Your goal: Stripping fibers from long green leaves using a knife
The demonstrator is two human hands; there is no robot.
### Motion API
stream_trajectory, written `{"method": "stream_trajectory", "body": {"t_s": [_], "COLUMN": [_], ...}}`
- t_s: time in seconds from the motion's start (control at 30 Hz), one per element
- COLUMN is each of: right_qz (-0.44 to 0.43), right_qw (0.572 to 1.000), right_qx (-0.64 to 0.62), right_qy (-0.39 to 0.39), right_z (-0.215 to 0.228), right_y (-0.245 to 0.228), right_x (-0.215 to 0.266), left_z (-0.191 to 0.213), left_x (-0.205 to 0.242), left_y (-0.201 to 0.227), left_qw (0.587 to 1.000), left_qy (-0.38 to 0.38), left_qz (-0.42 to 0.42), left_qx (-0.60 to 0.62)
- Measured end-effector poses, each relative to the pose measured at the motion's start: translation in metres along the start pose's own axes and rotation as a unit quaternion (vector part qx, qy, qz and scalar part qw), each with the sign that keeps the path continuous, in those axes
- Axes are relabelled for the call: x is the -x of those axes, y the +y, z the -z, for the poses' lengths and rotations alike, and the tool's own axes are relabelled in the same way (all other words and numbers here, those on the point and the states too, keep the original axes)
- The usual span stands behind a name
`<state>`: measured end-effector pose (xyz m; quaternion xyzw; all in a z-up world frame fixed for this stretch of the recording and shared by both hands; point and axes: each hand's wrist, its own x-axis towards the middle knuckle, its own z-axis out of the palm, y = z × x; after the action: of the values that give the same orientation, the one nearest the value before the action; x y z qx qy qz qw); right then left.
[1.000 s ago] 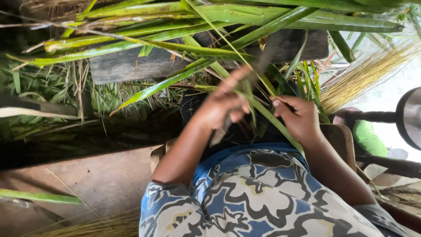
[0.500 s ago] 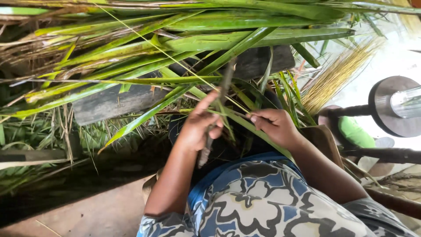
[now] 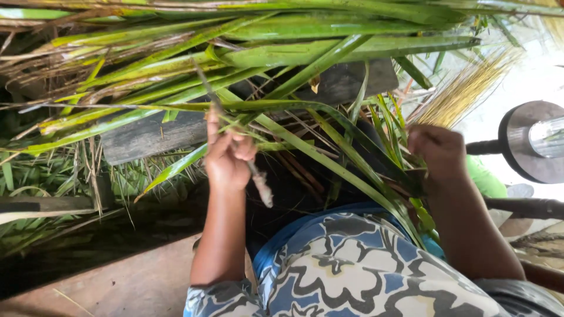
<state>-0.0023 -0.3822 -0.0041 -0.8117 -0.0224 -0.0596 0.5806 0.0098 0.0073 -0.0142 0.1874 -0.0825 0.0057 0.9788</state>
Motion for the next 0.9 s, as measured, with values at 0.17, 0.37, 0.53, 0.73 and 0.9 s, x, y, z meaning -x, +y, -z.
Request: {"method": "stream_trajectory", "body": {"t_s": [0.17, 0.37, 0.53, 0.73, 0.9], "right_qz": [-0.011, -0.009, 0.067, -0.033, -0.071], "right_qw": [0.997, 0.978, 0.937, 0.952, 0.95], "right_qx": [-0.052, -0.049, 0.033, -0.009, -0.159], "right_qy": [-0.065, -0.203, -0.341, -0.305, -0.259], "right_z": [-0.057, -0.105, -0.088, -0.087, -0.104], "right_y": [-0.055, -0.06, -0.088, -0.063, -0.053], "right_x": [-0.009, -0.008, -0.016, -0.014, -0.013], "left_z": [-0.046, -0.033, -0.028, -0.021, -0.027], "left_x": [0.016, 0.026, 0.01, 0.011, 0.024], "left_y": [-0.045, -0.072, -0.048, -0.043, -0.063], "left_qw": [0.982, 0.968, 0.967, 0.967, 0.955], "left_qy": [0.002, -0.087, -0.069, -0.061, -0.129], "left_qz": [0.12, 0.183, 0.152, 0.159, 0.232], "left_qx": [-0.148, -0.148, -0.192, -0.191, -0.135]}}
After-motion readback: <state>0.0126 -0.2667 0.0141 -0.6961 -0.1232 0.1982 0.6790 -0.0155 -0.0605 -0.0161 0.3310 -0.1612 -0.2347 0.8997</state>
